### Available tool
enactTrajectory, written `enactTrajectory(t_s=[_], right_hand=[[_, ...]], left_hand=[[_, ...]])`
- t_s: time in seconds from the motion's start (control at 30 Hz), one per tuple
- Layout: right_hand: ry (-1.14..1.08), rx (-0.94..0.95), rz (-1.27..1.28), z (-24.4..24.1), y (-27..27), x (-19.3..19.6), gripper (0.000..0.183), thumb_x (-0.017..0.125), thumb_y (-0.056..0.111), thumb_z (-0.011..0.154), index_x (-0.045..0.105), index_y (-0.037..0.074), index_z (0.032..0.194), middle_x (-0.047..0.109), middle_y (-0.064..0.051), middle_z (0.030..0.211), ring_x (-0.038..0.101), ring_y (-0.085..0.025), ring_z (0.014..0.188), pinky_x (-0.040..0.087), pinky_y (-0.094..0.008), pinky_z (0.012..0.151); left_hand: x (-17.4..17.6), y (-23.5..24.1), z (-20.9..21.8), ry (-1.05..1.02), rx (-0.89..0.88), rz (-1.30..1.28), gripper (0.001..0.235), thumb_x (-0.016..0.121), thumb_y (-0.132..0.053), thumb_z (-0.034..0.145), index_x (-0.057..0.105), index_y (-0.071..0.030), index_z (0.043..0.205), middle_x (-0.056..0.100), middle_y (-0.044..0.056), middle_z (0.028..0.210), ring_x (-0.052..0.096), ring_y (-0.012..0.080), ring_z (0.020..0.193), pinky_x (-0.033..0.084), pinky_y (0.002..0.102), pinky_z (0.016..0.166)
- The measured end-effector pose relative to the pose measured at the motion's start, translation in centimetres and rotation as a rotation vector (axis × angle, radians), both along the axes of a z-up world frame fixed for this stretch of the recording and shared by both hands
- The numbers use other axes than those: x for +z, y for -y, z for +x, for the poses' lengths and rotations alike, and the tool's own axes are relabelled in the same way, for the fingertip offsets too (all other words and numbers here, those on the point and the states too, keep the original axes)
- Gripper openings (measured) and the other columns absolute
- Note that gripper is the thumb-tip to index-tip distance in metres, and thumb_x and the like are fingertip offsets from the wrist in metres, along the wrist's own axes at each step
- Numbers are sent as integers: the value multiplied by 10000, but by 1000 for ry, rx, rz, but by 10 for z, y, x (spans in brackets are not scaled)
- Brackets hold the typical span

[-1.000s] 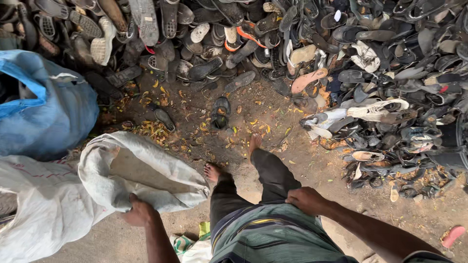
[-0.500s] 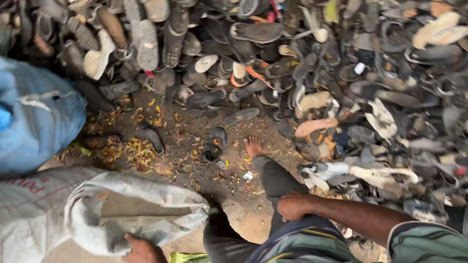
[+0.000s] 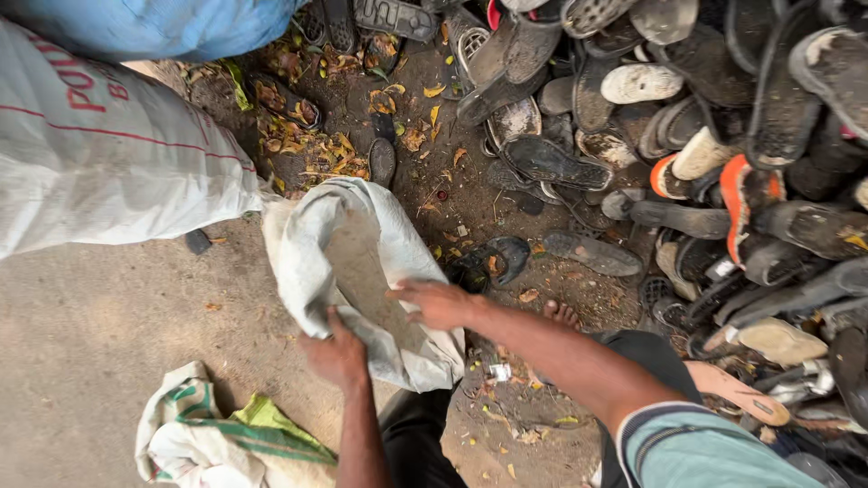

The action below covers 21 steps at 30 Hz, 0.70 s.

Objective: The person sorts through a large pile of used shoes and sandals, picking up pairs and placing them into a white sack. The person repeatedly reaches into the pile, selects footwear, and transfers it into the sack.

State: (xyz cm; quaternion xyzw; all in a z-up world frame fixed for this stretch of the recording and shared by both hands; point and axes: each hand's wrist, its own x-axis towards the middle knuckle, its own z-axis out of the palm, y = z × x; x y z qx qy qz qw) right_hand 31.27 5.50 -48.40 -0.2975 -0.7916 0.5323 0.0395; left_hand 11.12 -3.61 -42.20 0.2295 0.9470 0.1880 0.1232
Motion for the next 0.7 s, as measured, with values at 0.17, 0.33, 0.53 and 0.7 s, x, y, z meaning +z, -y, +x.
enactTrajectory(t_s=[0.17,0.33,0.53,0.7], right_hand=[[517,-40,-120,12,-101,-96,607,569,386,1021,391,222,1577,569,-147,1473,564,-348,1340,430,-452,1145],[433,-37,123,-3,-107,-85,746,682,325,925,380,176,1591,590,-189,1408,574,-384,1273,460,-465,1083],[299,-331,391,50,-168,-39,673,775,381,841,547,178,1440,581,-129,1447,564,-345,1288,446,-480,1056],[835,-547,470,212,-195,-91,606,892,348,703,607,44,1143,672,-185,1046,675,-396,932,551,-548,734]], left_hand=[[-65,-2,-89,-67,60,12,733,748,-471,940,530,71,1382,631,296,1274,620,469,1140,471,555,952],[-145,-11,-157,-22,-32,-8,777,810,-493,876,570,87,1334,637,306,1272,615,483,1159,483,541,960],[-141,-78,-205,69,-91,-46,768,826,-525,823,649,96,1240,692,301,1165,683,451,1079,535,521,889],[-123,-80,-189,312,94,-13,717,759,-509,941,650,147,1209,706,293,1158,707,383,1002,560,477,827]])
